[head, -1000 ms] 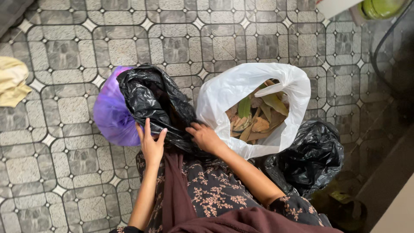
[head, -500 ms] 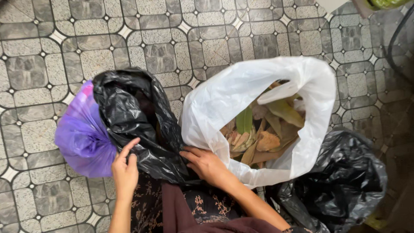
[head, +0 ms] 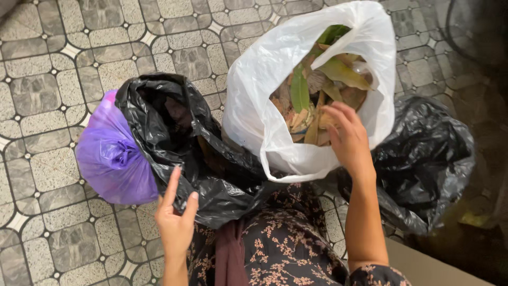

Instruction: The person transfers small packaged items and a green bottle from a purple plastic bag into a black trash bag inside a bin. Then they transfer dried leaves from a white plastic bag into the same black trash bag.

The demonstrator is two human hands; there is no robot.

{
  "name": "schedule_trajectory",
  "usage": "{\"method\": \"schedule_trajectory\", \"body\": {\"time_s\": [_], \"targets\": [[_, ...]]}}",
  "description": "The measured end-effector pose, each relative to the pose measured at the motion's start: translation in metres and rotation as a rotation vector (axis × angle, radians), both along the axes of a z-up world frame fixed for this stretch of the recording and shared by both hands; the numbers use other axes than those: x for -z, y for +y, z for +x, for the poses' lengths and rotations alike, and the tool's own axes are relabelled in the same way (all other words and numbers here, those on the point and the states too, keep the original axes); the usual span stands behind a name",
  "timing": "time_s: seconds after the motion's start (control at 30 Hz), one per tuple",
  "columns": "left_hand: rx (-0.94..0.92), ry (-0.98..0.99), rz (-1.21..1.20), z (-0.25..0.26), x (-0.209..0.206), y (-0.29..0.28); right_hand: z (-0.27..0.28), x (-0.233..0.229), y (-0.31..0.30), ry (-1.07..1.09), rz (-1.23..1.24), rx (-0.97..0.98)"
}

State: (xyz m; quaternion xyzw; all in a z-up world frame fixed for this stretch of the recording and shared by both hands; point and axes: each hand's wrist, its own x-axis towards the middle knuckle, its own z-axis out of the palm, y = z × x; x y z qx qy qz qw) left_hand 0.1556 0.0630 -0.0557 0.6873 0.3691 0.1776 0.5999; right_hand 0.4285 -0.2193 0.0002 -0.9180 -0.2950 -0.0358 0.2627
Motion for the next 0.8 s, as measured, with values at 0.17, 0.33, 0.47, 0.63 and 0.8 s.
{"method": "schedule_trajectory", "body": {"time_s": [0.17, 0.33, 0.47, 0.63, 0.8], "targets": [[0.119, -0.063, 0.143, -0.009, -0.007, -0.015, 0.030, 0.032, -0.002, 0.006, -0.290, 0.014], [0.116, -0.044, 0.106, -0.021, -0.006, -0.035, 0.009, 0.013, 0.000, 0.053, -0.287, 0.114], [0.122, -0.115, 0.215, -0.033, -0.003, -0.050, -0.037, -0.028, -0.016, -0.019, 0.166, 0.045], [0.133, -0.061, 0.256, -0.043, -0.001, -0.066, -0.103, -0.037, 0.014, 0.552, 0.899, -0.205], [0.106, 0.051, 0.199, -0.049, -0.011, -0.079, -0.137, -0.013, 0.062, 0.576, 0.503, -0.451]]}}
